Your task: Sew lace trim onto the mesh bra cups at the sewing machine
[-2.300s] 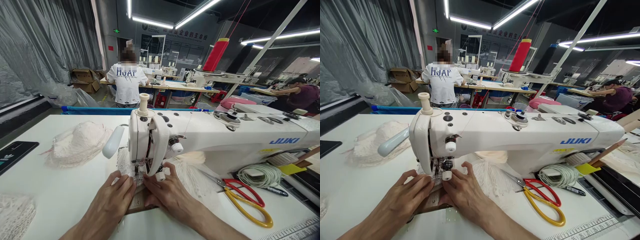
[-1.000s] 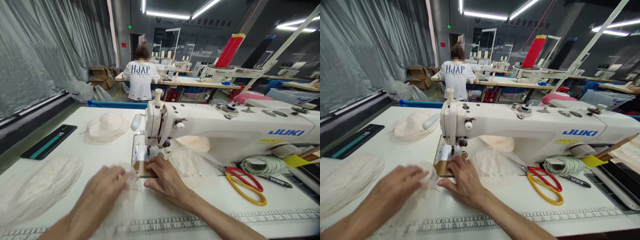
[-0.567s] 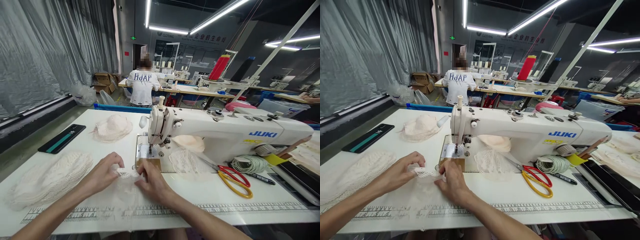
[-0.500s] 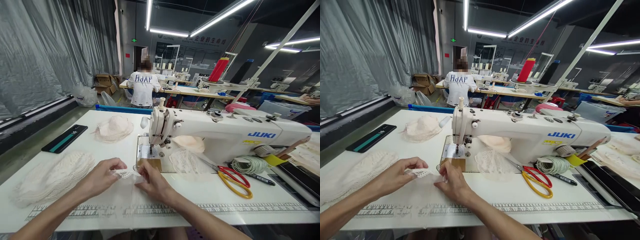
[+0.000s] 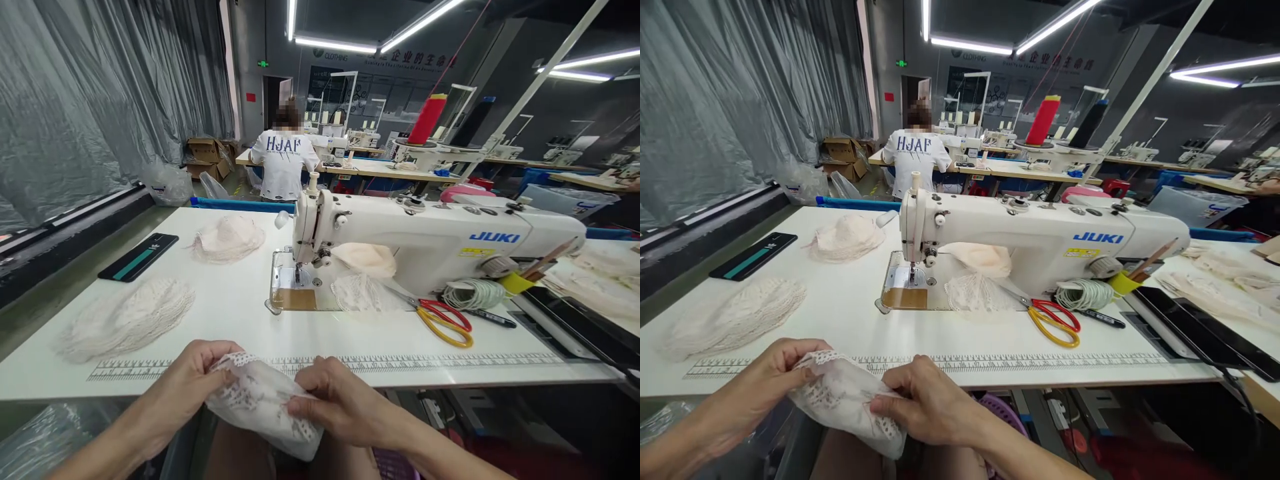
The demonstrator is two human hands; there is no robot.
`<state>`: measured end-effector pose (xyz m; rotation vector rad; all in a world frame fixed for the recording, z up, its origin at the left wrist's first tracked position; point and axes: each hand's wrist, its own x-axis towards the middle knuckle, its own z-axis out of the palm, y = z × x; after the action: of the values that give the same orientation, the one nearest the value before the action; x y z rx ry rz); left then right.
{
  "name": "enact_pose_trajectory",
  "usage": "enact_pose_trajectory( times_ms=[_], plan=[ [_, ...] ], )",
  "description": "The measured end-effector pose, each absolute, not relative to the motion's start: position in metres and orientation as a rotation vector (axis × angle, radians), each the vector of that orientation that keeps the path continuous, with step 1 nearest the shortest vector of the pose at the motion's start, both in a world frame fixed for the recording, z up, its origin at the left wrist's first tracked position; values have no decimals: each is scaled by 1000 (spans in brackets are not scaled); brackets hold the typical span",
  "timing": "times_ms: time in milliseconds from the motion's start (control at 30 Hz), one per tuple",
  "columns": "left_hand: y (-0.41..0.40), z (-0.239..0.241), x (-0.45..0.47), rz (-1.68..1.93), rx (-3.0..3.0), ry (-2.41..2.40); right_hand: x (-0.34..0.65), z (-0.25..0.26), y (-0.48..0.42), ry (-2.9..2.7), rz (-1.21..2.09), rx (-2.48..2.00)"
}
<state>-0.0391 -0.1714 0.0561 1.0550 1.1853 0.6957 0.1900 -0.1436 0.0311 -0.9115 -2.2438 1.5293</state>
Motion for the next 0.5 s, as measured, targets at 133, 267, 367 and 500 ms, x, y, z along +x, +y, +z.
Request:
enact_pose_trajectory(
  times_ms=[133, 267, 367, 500],
  plan=[
    [-195, 39, -19, 592, 979, 1071, 200, 27, -159, -2160, 1747, -805],
    [-214, 20, 2, 470, 919, 1039, 207, 18, -171, -2138, 1868, -772],
    [-222, 6, 8, 460, 948, 1071, 214, 9, -180, -2084, 1930, -786],
    [-224, -4, 7, 414, 1037, 1051, 224, -11, -192, -1903, 2121, -799]
  ],
)
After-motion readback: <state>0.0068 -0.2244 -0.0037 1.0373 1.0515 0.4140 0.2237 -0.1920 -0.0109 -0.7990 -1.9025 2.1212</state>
